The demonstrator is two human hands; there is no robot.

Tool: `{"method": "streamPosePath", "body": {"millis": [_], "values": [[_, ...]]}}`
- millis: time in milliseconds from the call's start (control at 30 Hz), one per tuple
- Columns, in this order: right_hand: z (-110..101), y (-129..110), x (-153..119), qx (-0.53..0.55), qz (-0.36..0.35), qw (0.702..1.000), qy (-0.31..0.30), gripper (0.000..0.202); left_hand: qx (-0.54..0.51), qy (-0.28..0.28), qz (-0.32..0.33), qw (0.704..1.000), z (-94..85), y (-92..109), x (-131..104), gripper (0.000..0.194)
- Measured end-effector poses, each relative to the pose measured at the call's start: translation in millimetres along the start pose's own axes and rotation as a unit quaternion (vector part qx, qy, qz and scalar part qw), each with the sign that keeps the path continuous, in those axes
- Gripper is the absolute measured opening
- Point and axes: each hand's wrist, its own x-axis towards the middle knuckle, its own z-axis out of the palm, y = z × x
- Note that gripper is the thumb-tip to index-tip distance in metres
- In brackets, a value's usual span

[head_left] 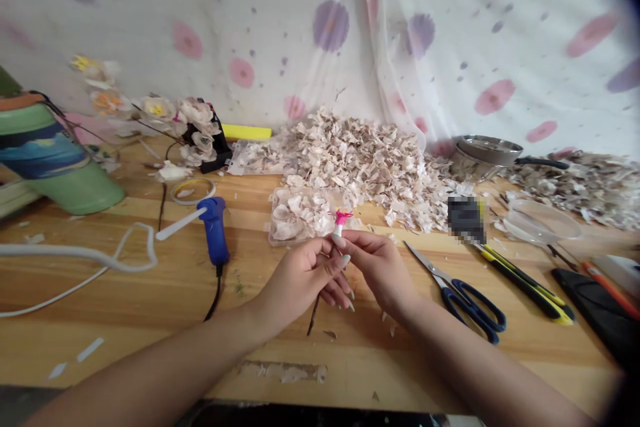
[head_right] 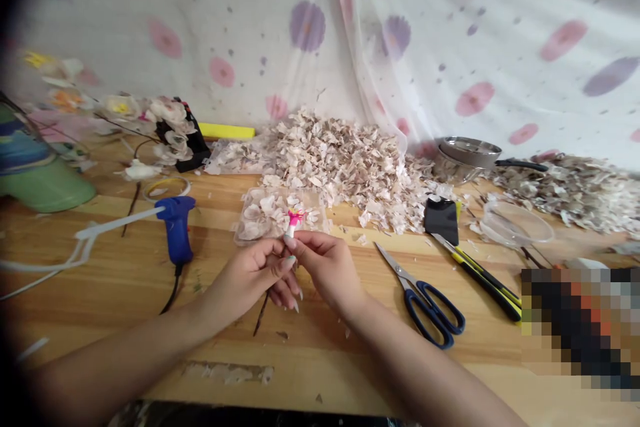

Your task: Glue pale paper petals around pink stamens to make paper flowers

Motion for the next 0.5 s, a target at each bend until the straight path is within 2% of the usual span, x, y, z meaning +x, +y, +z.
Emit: {"method": "streamPosePath", "body": {"millis": [133,267,433,500], "values": [[1,-3,4,-0.024,-0.008,0.998,0.049,0.023,0.003,-0.03,0.035,0.999,-2.3,-1,3,0.04],[5,-13,-3,-0.027,-0.021,0.998,0.044,0.02,-0.013,-0.059,0.036,0.998,-0.2,4,-1,0.043],[15,-13,-16,0.013,-0.114,0.992,0.045,0.023,-0.063,-0.052,0.038,0.996,10.9,22,-37,0.039],[25,-7,-14,-0.025,-0.118,0.992,0.041,0.028,-0.069,-0.036,0.049,0.996,14.9,27,-53,0.036]]}}
